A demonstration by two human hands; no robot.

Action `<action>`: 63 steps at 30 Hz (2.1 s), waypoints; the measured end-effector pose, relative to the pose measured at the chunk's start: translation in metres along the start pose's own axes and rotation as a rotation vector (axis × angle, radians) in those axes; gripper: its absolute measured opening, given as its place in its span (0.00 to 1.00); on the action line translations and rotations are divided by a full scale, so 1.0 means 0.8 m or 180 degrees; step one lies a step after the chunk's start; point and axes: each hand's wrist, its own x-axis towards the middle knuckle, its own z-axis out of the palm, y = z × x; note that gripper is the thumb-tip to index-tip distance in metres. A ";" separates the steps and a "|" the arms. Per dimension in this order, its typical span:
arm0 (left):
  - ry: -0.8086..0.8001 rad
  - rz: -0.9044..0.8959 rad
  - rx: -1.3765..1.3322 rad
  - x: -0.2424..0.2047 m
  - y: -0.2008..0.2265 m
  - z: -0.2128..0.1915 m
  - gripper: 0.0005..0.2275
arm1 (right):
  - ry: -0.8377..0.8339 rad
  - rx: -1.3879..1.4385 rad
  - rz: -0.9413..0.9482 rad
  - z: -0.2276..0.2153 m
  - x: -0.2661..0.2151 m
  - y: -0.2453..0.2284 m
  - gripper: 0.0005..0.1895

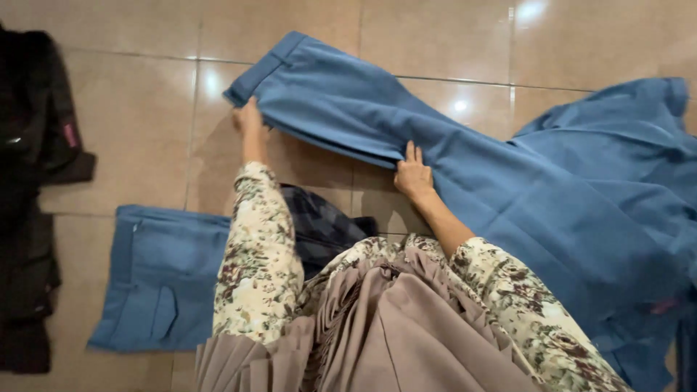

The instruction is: The person is folding blue pants into rectangular shapes on a tiled floor.

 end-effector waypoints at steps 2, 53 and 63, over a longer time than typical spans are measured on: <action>0.0375 -0.0026 -0.0030 0.105 -0.073 -0.112 0.34 | -0.0098 0.0034 -0.0201 0.024 0.002 -0.030 0.17; 0.0501 0.1434 -0.0613 -0.038 0.029 -0.275 0.20 | 0.0768 0.0345 -0.1898 0.017 -0.109 -0.071 0.30; 0.0264 0.2312 0.4070 -0.123 -0.014 -0.182 0.11 | 0.0512 0.1703 0.1627 0.044 -0.066 0.054 0.36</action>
